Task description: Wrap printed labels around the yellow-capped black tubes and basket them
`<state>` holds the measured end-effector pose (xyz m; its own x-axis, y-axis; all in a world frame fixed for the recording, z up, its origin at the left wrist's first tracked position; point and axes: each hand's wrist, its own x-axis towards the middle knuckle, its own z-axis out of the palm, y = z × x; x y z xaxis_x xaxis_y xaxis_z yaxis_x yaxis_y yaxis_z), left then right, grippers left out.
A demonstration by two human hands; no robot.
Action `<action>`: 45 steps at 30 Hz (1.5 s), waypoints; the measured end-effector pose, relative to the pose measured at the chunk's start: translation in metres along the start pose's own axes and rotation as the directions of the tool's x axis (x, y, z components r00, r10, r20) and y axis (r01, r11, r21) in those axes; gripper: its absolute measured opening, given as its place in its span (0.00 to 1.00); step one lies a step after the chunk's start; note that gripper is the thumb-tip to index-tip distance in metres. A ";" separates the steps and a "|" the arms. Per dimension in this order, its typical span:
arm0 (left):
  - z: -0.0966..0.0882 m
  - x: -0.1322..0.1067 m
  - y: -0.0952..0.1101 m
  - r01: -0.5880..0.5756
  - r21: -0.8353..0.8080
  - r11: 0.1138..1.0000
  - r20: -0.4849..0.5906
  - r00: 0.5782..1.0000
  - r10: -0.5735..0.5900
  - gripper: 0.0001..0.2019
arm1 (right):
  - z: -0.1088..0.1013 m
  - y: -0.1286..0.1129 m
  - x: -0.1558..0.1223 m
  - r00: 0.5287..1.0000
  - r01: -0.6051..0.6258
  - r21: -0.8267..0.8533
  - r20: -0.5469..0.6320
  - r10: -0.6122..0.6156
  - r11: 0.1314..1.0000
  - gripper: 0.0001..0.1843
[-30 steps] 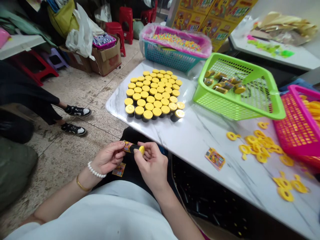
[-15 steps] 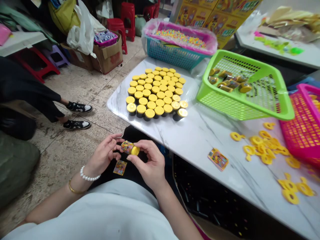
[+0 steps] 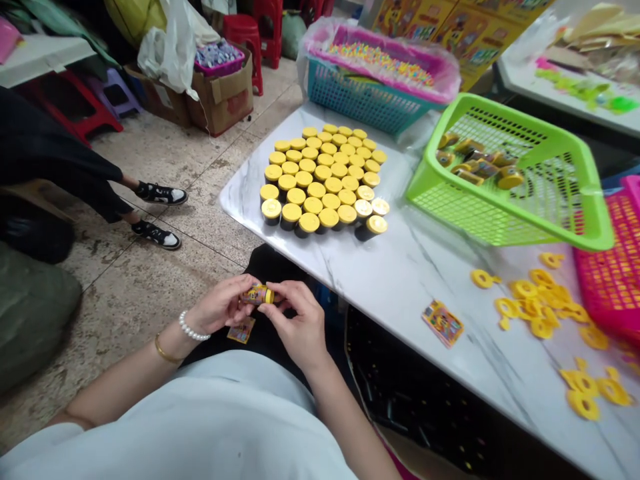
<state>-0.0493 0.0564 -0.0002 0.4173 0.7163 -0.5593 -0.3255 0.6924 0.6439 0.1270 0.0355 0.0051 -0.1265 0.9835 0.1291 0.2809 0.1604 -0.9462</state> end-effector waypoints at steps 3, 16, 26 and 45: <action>-0.004 -0.003 -0.002 -0.042 0.083 0.996 -0.060 0.997 0.047 0.22 | 0.000 0.005 -0.001 0.989 -0.144 0.133 0.033 0.141 0.981 0.14; -0.001 -0.016 -0.006 -0.505 0.683 0.527 0.127 0.793 0.595 0.12 | -0.003 0.002 0.011 0.803 -0.587 0.482 0.245 0.543 0.650 0.20; -0.017 -0.014 -0.011 -0.621 0.768 0.156 0.390 0.647 0.655 0.17 | 0.005 0.010 0.005 0.716 -0.696 0.494 0.420 0.558 0.521 0.21; -0.007 -0.011 -0.006 -0.063 0.136 0.989 0.035 0.998 0.059 0.22 | 0.005 0.005 -0.012 0.992 0.120 -0.018 0.036 -0.119 0.993 0.17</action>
<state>-0.0578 0.0452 -0.0020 0.4272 0.7523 -0.5015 -0.2331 0.6276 0.7428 0.1252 0.0242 -0.0021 -0.1930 0.9537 0.2306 0.2807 0.2789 -0.9184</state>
